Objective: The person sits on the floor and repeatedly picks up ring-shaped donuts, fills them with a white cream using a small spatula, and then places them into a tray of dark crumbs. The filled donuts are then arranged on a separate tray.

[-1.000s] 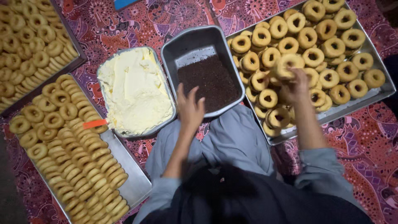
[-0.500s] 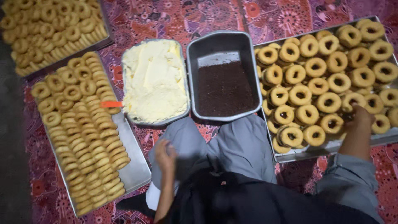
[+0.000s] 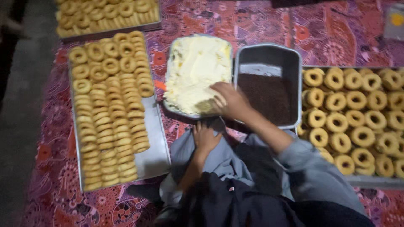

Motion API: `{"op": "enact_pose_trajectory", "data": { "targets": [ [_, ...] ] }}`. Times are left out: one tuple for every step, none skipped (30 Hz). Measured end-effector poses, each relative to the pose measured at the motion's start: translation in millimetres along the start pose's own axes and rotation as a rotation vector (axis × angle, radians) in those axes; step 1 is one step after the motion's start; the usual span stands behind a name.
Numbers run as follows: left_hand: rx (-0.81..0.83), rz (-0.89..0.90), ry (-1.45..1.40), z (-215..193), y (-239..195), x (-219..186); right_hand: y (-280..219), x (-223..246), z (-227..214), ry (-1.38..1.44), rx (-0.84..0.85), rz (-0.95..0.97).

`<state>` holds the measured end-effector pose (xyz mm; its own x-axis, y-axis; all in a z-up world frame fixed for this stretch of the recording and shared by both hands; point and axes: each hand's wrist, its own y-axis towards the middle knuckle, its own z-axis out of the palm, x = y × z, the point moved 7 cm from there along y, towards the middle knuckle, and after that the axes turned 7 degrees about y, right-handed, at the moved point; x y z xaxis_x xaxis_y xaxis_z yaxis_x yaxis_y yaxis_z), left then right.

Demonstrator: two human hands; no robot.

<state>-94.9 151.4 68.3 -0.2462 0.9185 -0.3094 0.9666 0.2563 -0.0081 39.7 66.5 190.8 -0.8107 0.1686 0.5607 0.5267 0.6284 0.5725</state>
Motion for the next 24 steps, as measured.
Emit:
{"op": "enact_pose_trajectory", "data": {
  "targets": [
    [0.001, -0.047, -0.001, 3, 2, 7, 36, 50, 58, -0.033, 0.278, -0.381],
    [0.014, -0.088, 0.006, 7, 6, 10, 48, 89, 93, -0.210, 0.335, -0.600],
    [0.014, -0.117, 0.001, 7, 6, 16, 66, 109, 127, -0.365, 0.433, -0.621],
    [0.008, -0.129, -0.004, 7, 5, 18, 79, 121, 157, -0.524, 0.527, -0.640],
    [0.002, -0.139, -0.011, 8, 9, 20, 86, 125, 183, -0.684, 0.617, -0.657],
    [-0.006, -0.148, -0.022, 8, 11, 21, 94, 120, 200, -0.863, 0.637, -0.598],
    [-0.016, -0.154, -0.026, 8, 9, 22, 98, 112, 215, -1.043, 0.652, -0.531],
    [-0.025, -0.163, -0.030, 8, 7, 23, 99, 103, 226, -1.221, 0.660, -0.460],
    [-0.046, -0.176, -0.038, 5, 8, 21, 97, 91, 238, -1.248, 0.759, -0.427],
    [-0.069, -0.190, -0.034, 2, 9, 21, 95, 78, 247, -1.274, 0.857, -0.394],
    [-0.082, -0.191, -0.033, 1, 6, 20, 89, 66, 256, -1.300, 0.962, -0.346],
    [-0.078, -0.200, -0.018, 2, 3, 21, 90, 63, 262, -1.206, 0.929, -0.329],
    [-0.068, -0.202, 0.003, 3, 3, 19, 94, 55, 262, -1.118, 0.896, -0.301],
    [-0.006, -0.208, 0.054, 8, 5, 18, 99, 48, 261, -1.031, 0.862, -0.272],
    [0.010, -0.219, 0.005, 11, 6, 18, 104, 41, 256, -1.048, 0.782, -0.282],
    [0.027, -0.230, -0.044, 13, 7, 18, 109, 34, 251, -1.065, 0.701, -0.291],
    [0.045, -0.238, -0.090, 15, 7, 20, 114, 29, 247, -1.079, 0.619, -0.297],
    [0.121, -0.261, -0.086, 21, 7, 21, 113, 21, 249, -1.063, 0.679, -0.294],
    [0.193, -0.279, -0.079, 25, 9, 23, 113, 13, 250, -1.047, 0.734, -0.289],
    [0.266, -0.298, -0.070, 30, 8, 25, 114, 4, 248, -1.031, 0.788, -0.284],
    [0.197, -0.295, -0.072, 24, 11, 27, 119, -1, 241, -1.068, 0.754, -0.332],
    [0.128, -0.292, -0.074, 19, 13, 28, 124, -6, 230, -1.105, 0.719, -0.380],
    [0.059, -0.287, -0.075, 13, 13, 29, 129, -10, 218, -1.141, 0.683, -0.428],
    [0.102, -0.268, -0.067, 15, 13, 29, 140, -19, 198, -0.980, 0.684, -0.361]
  ]
}}
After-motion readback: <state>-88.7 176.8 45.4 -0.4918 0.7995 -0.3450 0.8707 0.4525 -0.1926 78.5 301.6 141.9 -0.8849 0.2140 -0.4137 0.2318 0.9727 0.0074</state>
